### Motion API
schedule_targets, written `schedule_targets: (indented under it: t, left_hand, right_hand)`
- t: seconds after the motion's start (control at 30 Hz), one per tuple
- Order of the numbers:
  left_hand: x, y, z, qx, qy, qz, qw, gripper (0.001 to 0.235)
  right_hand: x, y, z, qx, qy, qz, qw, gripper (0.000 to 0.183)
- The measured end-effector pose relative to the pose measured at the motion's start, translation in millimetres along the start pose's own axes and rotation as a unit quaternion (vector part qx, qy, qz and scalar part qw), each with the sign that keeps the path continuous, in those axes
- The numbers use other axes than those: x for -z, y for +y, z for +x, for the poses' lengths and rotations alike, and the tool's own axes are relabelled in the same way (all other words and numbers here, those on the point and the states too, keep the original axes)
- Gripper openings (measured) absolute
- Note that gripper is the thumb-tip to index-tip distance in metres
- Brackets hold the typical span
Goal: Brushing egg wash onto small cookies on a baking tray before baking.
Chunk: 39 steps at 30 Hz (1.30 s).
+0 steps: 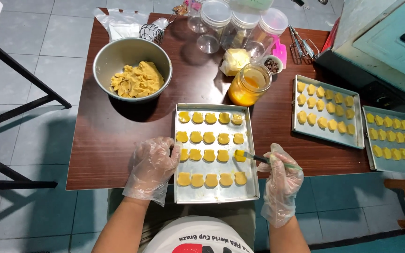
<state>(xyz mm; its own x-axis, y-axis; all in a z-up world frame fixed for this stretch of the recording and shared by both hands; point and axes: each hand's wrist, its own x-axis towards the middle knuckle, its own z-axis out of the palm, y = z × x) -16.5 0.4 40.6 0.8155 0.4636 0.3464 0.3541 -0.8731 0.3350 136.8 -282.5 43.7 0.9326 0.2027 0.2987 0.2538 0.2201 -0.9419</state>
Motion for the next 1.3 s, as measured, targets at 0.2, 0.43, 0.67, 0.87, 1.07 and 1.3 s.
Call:
schedule_targets:
  t: [0.2, 0.43, 0.67, 0.87, 1.07, 1.3]
  left_hand:
    - [-6.4, -3.2, -0.9, -0.008, 0.005, -0.014, 1.000, 0.025]
    - [-5.8, -3.0, -0.1, -0.018, 0.007, 0.008, 1.000, 0.027]
    - [-6.2, -3.1, -1.2, -0.018, 0.004, 0.020, 1.000, 0.027]
    - [-6.8, -2.6, -1.7, -0.016, -0.002, 0.014, 1.000, 0.028]
    - [-4.2, -1.1, -1.8, -0.009, -0.015, 0.019, 1.000, 0.027]
    - [-1.1, 1.8, 0.3, 0.013, -0.016, -0.009, 1.000, 0.030]
  right_hand:
    - [5.4, 4.6, -2.1, 0.045, -0.008, -0.089, 0.995, 0.009]
    - [8.6, -21.2, -5.9, 0.050, 0.051, -0.114, 0.991, 0.005]
    - [0.6, -1.5, -15.0, 0.077, -0.015, -0.088, 0.993, 0.008]
    - [3.9, -1.5, -23.6, 0.126, -0.025, -0.132, 0.983, 0.010]
    - [18.8, -11.7, -22.7, 0.103, 0.007, -0.132, 0.986, 0.008]
    - [12.2, 5.8, -18.2, 0.065, 0.037, -0.076, 0.994, 0.007]
